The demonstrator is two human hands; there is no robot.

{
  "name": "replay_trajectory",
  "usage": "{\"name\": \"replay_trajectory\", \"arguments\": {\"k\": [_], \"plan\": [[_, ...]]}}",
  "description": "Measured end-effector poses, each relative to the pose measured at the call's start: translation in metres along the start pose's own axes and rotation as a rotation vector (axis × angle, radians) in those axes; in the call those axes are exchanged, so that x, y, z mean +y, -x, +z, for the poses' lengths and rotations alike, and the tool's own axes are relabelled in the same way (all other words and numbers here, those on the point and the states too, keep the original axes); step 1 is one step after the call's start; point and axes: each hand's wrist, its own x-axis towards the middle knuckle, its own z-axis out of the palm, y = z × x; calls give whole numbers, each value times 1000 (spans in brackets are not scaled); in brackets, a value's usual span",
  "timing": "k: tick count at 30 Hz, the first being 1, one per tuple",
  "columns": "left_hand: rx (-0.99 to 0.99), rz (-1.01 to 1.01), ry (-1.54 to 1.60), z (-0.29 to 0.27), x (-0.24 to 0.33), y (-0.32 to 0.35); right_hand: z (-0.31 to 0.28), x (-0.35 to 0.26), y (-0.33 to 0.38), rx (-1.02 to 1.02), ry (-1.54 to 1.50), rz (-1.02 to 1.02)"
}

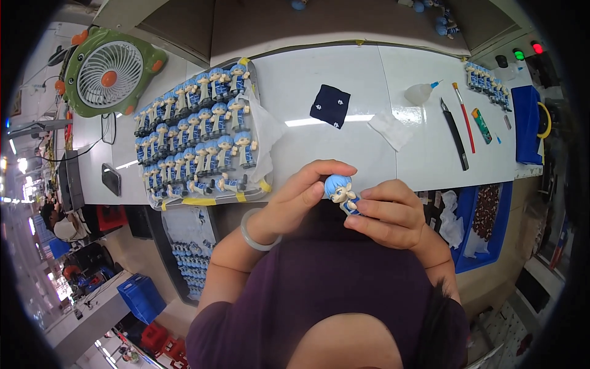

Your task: The person assembles figurines by applying glue from a dispenser bottle onto figurine parts, fitting components together by hand, wiping them with a cloth, and placing the figurines on a tray.

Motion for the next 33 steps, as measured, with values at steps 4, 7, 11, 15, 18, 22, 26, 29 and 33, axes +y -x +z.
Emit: {"name": "replay_trajectory", "arguments": {"k": [4,7,11,15,18,22,26,29,33], "plan": [[27,-70,28,3,3,-8,-7,4,1,-4,-80,54],[-15,-191,220,1,-3,-8,-11,7,3,-45,-193,120],[-60,-95,233,5,-12,-7,-9,1,4,123,-399,474],[5,-65,167,10,-8,-8,-6,5,15,149,-669,718],[9,-98,244,10,-6,-8,-8,7,17,100,-681,677],[9,-91,223,8,-8,-6,-10,10,11,51,-583,567],[-16,-62,225,7,-9,-7,-13,9,6,37,-649,568],[-50,-45,282,3,-10,-10,-15,11,4,6,-698,590],[-35,-24,329,2,-13,-10,-17,11,-3,-60,-674,550]]}}
